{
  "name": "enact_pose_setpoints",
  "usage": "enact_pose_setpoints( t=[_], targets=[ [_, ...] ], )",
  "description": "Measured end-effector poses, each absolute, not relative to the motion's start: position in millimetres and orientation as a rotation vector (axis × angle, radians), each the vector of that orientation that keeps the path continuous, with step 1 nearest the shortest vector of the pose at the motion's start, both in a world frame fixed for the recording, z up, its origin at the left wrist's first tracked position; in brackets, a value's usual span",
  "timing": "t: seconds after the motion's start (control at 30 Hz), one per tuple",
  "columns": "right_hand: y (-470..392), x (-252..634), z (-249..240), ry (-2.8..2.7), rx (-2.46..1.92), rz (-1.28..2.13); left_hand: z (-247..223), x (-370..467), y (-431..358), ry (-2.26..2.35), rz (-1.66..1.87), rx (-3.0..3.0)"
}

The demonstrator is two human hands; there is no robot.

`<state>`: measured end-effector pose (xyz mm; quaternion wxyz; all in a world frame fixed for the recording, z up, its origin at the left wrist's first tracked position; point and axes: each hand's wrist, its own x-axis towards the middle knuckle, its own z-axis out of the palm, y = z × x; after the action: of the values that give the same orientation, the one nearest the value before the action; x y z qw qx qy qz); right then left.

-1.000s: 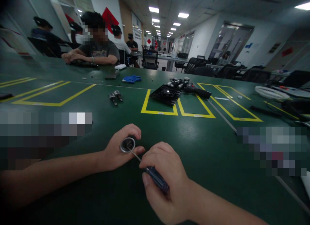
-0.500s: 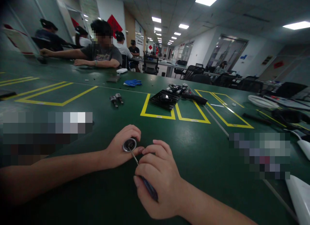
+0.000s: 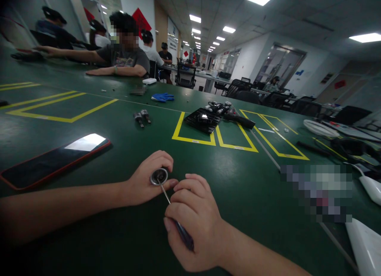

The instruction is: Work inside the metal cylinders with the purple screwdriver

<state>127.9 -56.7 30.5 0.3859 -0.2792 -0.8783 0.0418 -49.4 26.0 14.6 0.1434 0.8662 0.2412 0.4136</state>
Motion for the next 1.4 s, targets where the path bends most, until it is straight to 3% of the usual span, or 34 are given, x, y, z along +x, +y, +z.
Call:
enact_pose_setpoints(
  t=[0.83, 1.2, 1.4],
  targets=[
    [-56, 128, 32, -1.987, -0.823, 0.537, 9, -49, 29, 0.629, 1.098, 2.576],
    [-45, 135, 18, -1.496, -0.918, 1.110, 6, -49, 32, 0.617, 1.075, 2.555],
    [-47, 136, 19, -1.525, -0.874, 1.026, 5, -48, 32, 0.648, 1.049, 2.561]
  ],
)
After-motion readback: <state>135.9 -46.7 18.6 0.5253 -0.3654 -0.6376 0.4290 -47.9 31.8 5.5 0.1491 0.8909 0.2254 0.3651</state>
